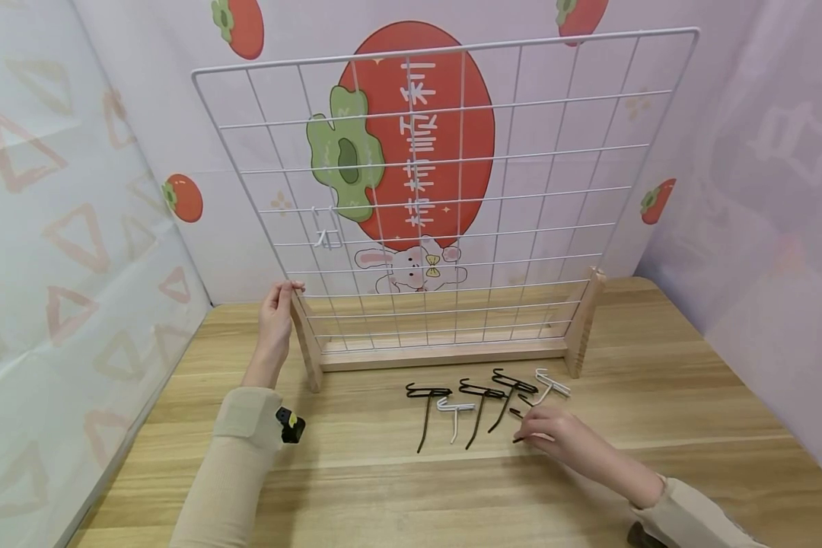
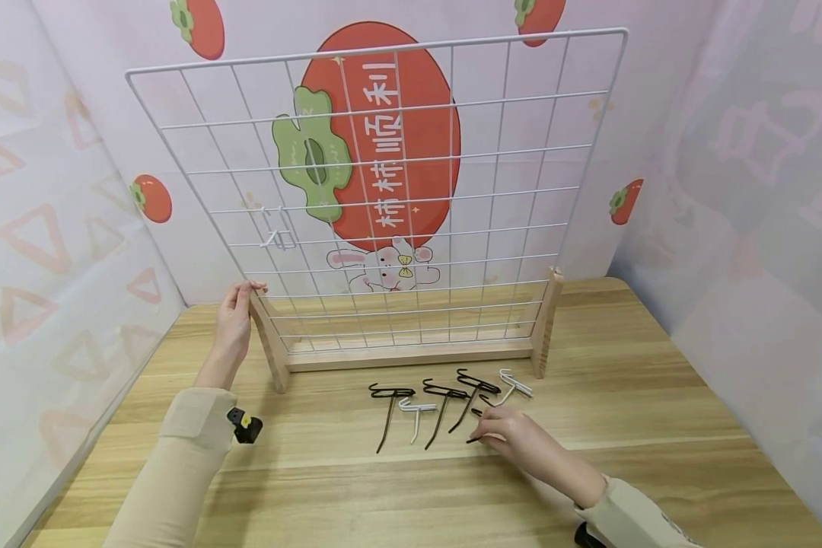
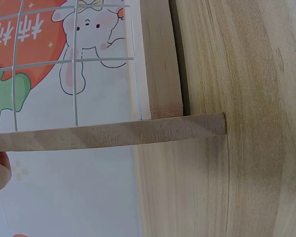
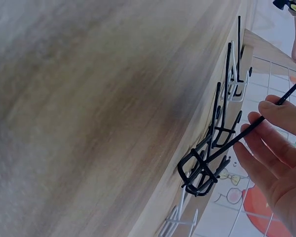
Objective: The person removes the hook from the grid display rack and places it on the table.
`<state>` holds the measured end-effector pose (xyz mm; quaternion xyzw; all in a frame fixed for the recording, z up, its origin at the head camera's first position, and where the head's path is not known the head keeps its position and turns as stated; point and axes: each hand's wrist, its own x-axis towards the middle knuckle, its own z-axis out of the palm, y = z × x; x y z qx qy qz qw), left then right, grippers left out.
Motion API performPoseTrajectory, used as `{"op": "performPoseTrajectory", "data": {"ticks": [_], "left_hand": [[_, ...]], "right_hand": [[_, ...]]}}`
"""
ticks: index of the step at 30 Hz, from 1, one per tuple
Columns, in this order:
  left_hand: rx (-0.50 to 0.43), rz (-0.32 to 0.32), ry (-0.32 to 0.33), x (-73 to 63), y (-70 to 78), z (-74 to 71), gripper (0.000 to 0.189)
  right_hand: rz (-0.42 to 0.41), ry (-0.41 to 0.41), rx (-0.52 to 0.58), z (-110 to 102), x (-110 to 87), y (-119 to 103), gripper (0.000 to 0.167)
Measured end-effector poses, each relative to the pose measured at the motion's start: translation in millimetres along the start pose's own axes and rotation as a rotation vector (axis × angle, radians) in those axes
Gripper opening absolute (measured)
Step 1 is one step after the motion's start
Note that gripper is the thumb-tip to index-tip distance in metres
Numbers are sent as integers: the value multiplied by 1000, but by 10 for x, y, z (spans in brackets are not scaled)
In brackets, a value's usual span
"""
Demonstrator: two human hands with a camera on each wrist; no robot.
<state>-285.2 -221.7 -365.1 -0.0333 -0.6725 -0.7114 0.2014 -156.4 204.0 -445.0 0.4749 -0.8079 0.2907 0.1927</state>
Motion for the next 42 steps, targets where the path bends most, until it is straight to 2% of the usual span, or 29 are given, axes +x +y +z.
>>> {"op": "performPoseTrajectory", "data": {"ticks": [10,25,42], "left_hand": [[-18,2,24,9,-12,9,19],[-15,13,6,2,-1,12,19],[-17,24,12,12,-18,-2,18]], "right_hand": [[35,-74,31,10,16,-34,24],[29,-93,3,54,18,-28,22],[64,-157,76,75,57,-28,20]]}}
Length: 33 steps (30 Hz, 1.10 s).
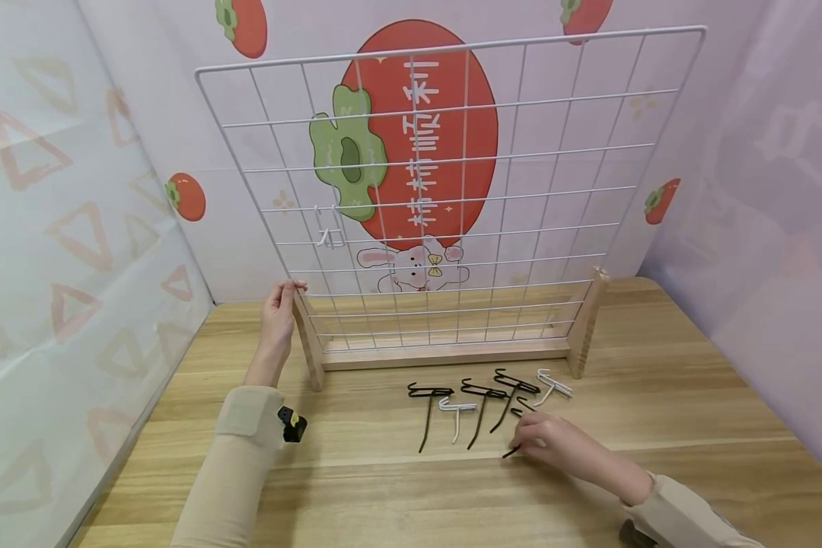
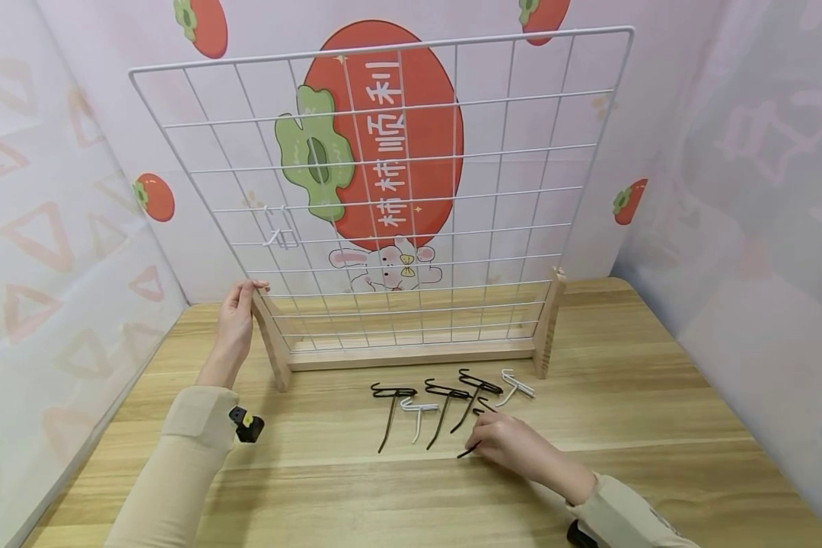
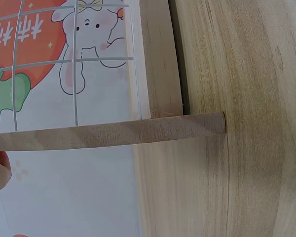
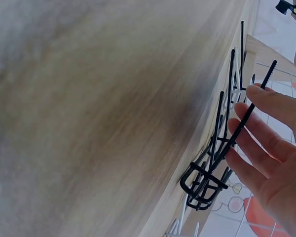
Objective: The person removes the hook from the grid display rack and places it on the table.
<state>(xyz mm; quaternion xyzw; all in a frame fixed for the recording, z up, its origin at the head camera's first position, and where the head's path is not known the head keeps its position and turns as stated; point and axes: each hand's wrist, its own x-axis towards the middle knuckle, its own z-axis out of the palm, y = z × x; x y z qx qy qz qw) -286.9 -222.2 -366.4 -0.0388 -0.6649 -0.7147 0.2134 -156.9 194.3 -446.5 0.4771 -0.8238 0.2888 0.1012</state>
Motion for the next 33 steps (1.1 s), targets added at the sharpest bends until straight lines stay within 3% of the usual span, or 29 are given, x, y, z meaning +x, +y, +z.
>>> {"op": "performPoseTrajectory", "data": {"ticks": [11,24,33], "left_hand": [[2,-6,1,-8,22,10,19],[-11,-12,1,-43,100,19,20],[1,-20,-10,-1,17,-1,19]], "right_hand": [[25,-33,42,16,28,-16,17],[29,-6,15,-10,104,-57,17],[52,-6,-15,-51,193,-62,16]]}}
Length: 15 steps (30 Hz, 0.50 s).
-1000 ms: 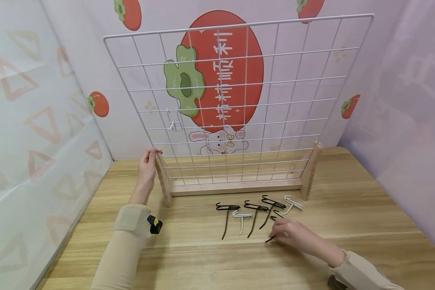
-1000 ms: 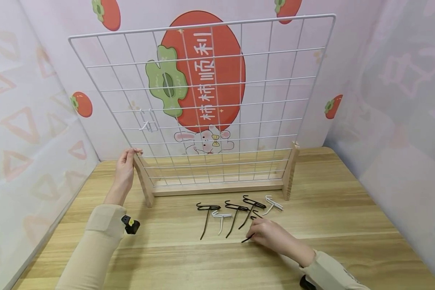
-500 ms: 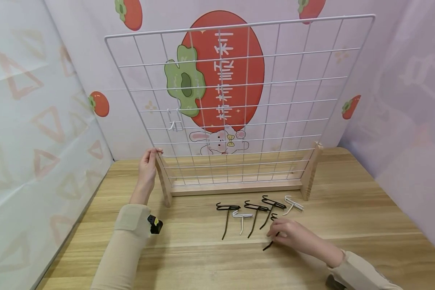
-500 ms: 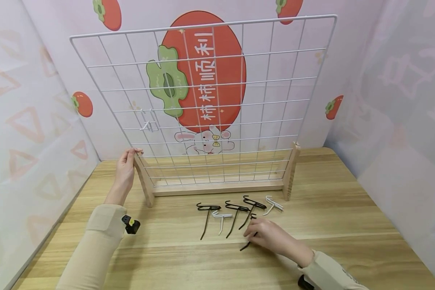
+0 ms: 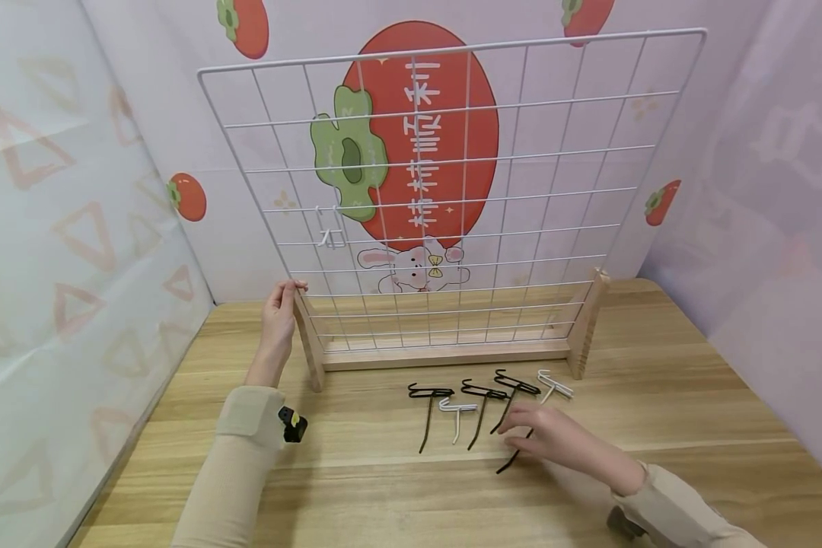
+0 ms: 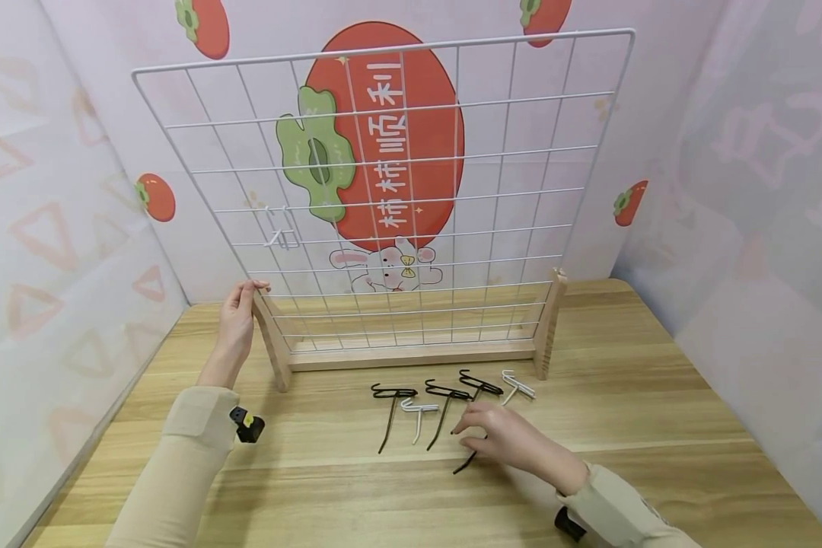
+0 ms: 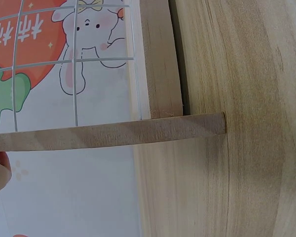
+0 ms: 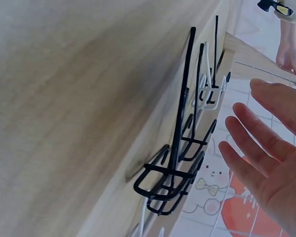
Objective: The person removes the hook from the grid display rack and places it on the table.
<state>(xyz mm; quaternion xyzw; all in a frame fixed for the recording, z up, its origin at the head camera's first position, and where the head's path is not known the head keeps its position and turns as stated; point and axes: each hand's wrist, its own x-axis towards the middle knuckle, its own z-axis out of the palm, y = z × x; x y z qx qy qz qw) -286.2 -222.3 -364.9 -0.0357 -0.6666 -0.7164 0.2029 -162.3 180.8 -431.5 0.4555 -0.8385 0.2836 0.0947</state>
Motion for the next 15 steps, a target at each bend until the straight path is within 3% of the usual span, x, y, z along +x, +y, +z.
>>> {"op": "performPoseTrajectory", "data": {"ticks": [6,15], "left_hand": [[9,17,-2,-2,-17,0,19],[-4,11,8,8,-26,-3,18]], "right_hand": [[12,0,-12,-57,86,-8,14],[-83,62,-24,-138,305,-32,15]]}}
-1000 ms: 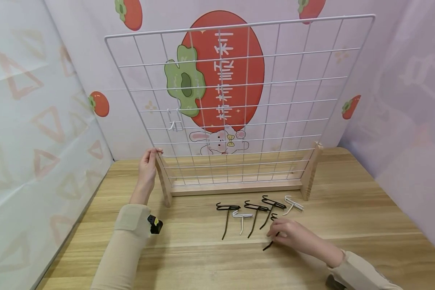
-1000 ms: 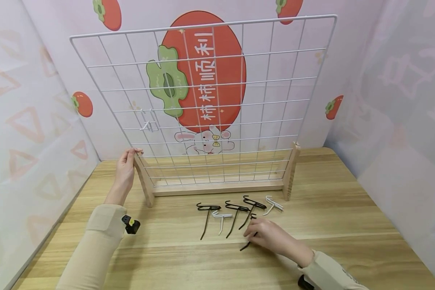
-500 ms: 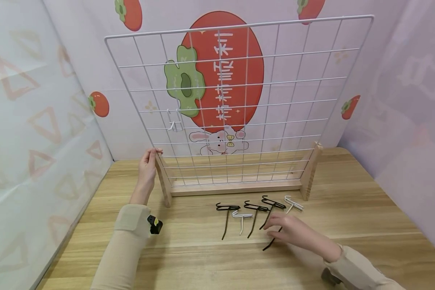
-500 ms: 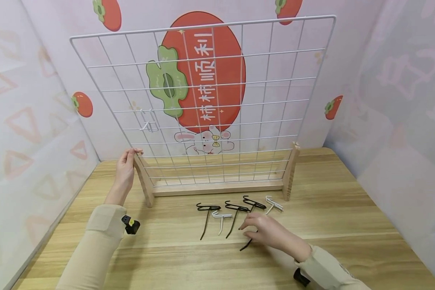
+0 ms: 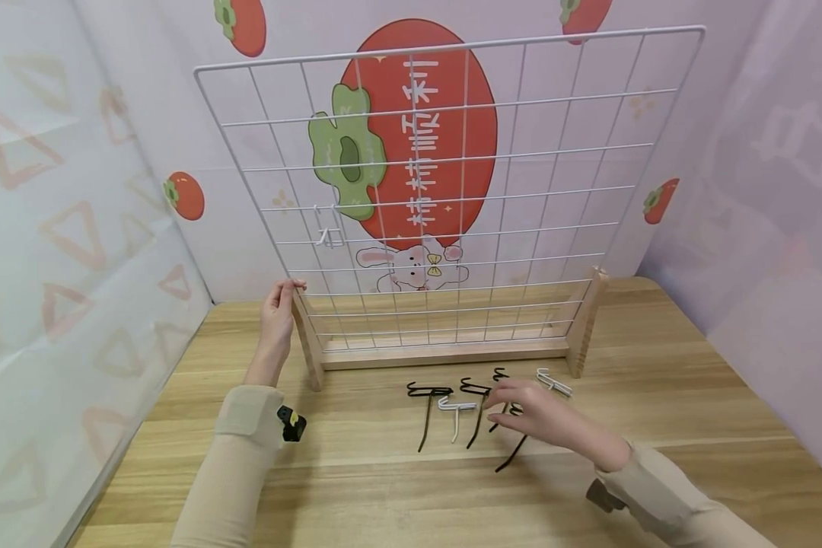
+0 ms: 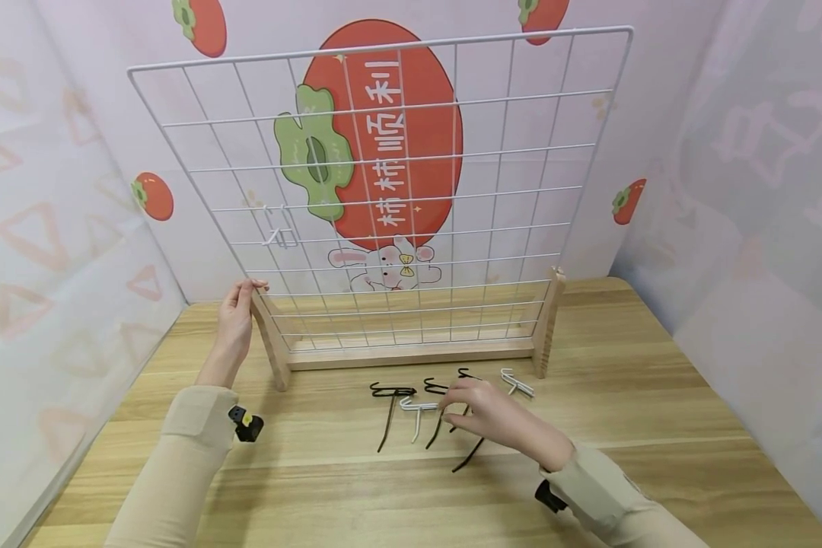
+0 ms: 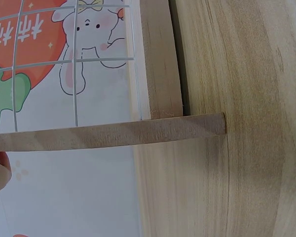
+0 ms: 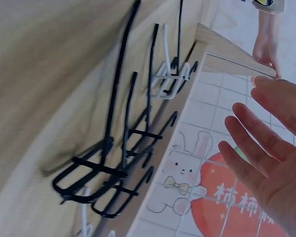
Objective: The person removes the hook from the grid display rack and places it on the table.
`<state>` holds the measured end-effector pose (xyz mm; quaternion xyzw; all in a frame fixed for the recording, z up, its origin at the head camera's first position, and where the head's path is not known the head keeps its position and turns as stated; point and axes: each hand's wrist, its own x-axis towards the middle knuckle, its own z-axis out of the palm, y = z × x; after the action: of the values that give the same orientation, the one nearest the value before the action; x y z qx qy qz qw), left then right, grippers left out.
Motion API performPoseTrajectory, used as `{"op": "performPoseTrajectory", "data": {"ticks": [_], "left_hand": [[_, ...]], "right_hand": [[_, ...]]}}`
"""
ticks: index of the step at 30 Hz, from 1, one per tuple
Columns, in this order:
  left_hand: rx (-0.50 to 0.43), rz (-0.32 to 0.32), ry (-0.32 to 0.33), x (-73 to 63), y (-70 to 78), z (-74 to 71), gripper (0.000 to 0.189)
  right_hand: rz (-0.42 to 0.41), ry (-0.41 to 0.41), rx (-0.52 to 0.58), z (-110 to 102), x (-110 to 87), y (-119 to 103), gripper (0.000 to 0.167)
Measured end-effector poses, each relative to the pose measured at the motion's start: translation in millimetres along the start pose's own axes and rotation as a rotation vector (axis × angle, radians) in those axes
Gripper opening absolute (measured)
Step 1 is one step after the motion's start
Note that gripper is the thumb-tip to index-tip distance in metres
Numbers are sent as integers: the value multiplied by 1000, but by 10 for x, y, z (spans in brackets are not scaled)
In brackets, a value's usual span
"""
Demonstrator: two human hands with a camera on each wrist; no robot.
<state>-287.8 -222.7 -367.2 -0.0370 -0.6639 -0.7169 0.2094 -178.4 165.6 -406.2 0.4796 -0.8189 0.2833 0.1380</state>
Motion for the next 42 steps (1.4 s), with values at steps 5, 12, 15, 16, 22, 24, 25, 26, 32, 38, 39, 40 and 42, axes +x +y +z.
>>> {"op": "performPoseTrajectory", "data": {"ticks": [5,12,15,16,22,24,25,26,32,38,39,40,42], "left_hand": [[3,-6,-4,-2,13,1,18],[20,-4,-11,-9,31,2,18],[24,-7,-11,-10,32,6,18],[24,-7,-10,-11,32,8,19],[21,-1,-9,-10,28,12,19],[16,-2,-5,-21,49,21,19],[13,-1,-2,-21,47,21,19],[11,-1,-2,-20,45,21,19],[14,-8,4,-13,26,6,19],[22,-15,-3,-29,40,2,20],[21,-15,-4,-30,41,2,20],[21,-16,-5,-29,41,2,20],[18,-16,-2,-28,40,3,20]], "right_hand": [[-10,10,64,-32,126,-11,16],[-28,38,62,-65,317,-39,15],[-68,68,73,-65,399,-48,18],[-85,80,72,-64,426,-50,19],[-130,120,62,-74,561,-91,21],[-114,120,65,-82,604,-117,20],[-103,120,69,-85,628,-131,20],[-96,121,72,-89,653,-146,19],[-82,140,119,-101,807,-201,16],[-39,146,152,-130,965,-282,16],[-39,149,155,-134,995,-292,16],[-42,153,158,-137,1026,-303,16],[-43,164,154,-144,1087,-323,16]]}}
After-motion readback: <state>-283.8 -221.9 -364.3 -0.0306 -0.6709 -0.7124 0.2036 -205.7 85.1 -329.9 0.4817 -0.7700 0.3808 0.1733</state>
